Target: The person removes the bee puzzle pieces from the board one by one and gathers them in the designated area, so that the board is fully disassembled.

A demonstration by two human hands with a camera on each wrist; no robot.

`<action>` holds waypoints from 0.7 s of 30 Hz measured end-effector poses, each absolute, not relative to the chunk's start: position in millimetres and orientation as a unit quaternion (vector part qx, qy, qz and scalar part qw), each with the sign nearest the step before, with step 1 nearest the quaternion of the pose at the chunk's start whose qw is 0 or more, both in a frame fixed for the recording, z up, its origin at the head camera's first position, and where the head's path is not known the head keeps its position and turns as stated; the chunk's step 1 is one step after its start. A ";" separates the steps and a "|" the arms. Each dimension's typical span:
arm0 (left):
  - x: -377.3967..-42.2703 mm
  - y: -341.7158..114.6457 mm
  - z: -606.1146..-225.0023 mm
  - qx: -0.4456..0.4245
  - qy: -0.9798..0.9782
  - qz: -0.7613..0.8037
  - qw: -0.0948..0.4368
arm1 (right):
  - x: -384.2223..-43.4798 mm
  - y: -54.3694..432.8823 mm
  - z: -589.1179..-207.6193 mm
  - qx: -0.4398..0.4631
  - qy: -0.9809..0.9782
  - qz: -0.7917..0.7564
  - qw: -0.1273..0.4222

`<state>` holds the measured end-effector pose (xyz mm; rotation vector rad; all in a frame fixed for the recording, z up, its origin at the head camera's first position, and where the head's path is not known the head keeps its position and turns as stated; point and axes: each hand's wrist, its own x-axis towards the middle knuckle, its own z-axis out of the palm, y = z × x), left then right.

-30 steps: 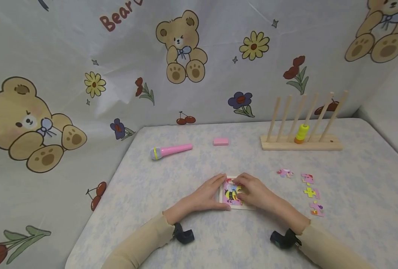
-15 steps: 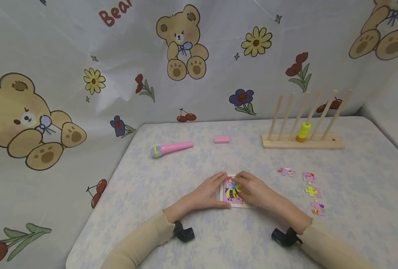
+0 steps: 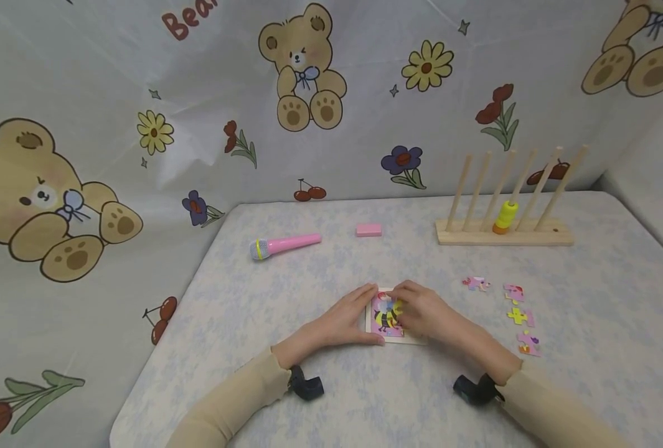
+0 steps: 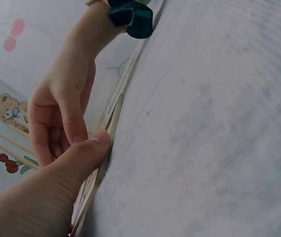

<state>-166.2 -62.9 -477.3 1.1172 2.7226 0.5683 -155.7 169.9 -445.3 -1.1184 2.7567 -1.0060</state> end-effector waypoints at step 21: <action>-165.4 -61.7 -477.7 0.366 0.909 0.185 0.073 | -147.3 295.2 -444.6 -0.244 0.913 -0.323 -0.040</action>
